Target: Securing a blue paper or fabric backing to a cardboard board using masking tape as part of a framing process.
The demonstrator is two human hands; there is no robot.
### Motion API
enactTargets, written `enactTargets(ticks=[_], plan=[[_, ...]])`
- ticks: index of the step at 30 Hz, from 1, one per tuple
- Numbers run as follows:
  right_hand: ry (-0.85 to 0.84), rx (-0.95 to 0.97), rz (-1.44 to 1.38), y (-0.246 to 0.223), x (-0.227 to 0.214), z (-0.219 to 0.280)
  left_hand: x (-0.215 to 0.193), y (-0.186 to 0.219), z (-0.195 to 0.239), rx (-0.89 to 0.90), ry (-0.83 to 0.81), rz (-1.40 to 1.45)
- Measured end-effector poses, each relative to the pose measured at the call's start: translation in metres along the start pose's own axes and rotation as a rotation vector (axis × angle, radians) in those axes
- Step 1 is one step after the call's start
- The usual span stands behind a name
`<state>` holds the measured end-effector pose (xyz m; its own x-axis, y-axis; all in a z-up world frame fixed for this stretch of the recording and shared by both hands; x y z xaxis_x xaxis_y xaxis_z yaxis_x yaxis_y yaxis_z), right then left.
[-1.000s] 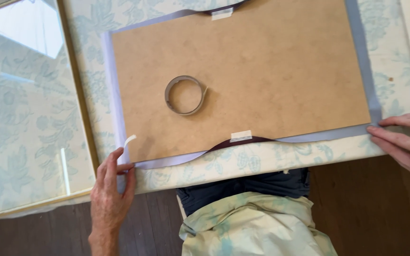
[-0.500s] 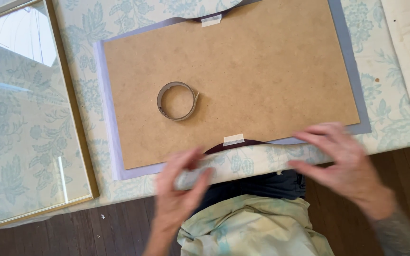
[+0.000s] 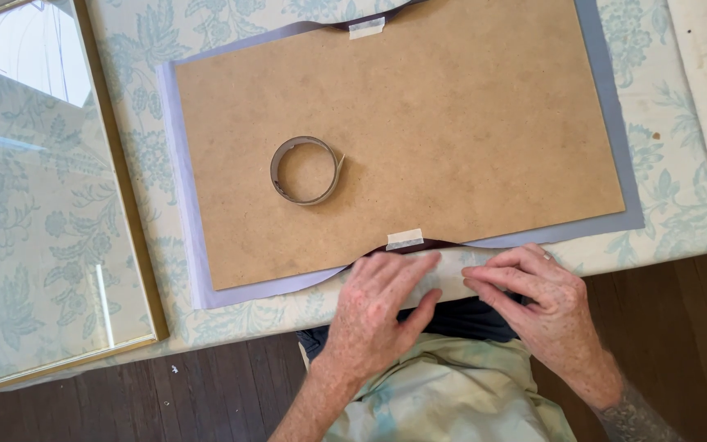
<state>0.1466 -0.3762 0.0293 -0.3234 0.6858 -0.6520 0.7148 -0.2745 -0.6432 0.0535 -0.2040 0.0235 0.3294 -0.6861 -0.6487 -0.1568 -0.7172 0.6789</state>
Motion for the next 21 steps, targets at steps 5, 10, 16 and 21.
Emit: enactTargets(ticks=[5,10,16,21], plan=[[-0.009,-0.043,-0.061,-0.001,0.000,0.001,-0.006,-0.017,-0.018,-0.063,-0.022,-0.054],[-0.035,0.185,-0.050,0.009,0.005,0.007,-0.004,-0.016,-0.034,-0.038,-0.202,0.036],[0.026,0.044,-0.067,-0.006,0.005,-0.012,0.001,-0.015,-0.031,0.025,-0.221,0.074],[0.101,0.160,-0.122,0.004,0.007,-0.012,0.007,-0.025,-0.031,-0.080,-0.118,0.232]])
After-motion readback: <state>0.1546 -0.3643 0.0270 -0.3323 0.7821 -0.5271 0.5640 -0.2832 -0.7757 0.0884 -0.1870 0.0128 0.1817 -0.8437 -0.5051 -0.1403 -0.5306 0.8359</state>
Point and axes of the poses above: each hand's wrist, its own z-axis away from the middle knuckle, its own x-axis out of the palm, y = z × x, the point moved 4 cm from there along -z, towards the middle knuckle, and after that the axes turned 4 degrees about -x, right-handed, at the moved point
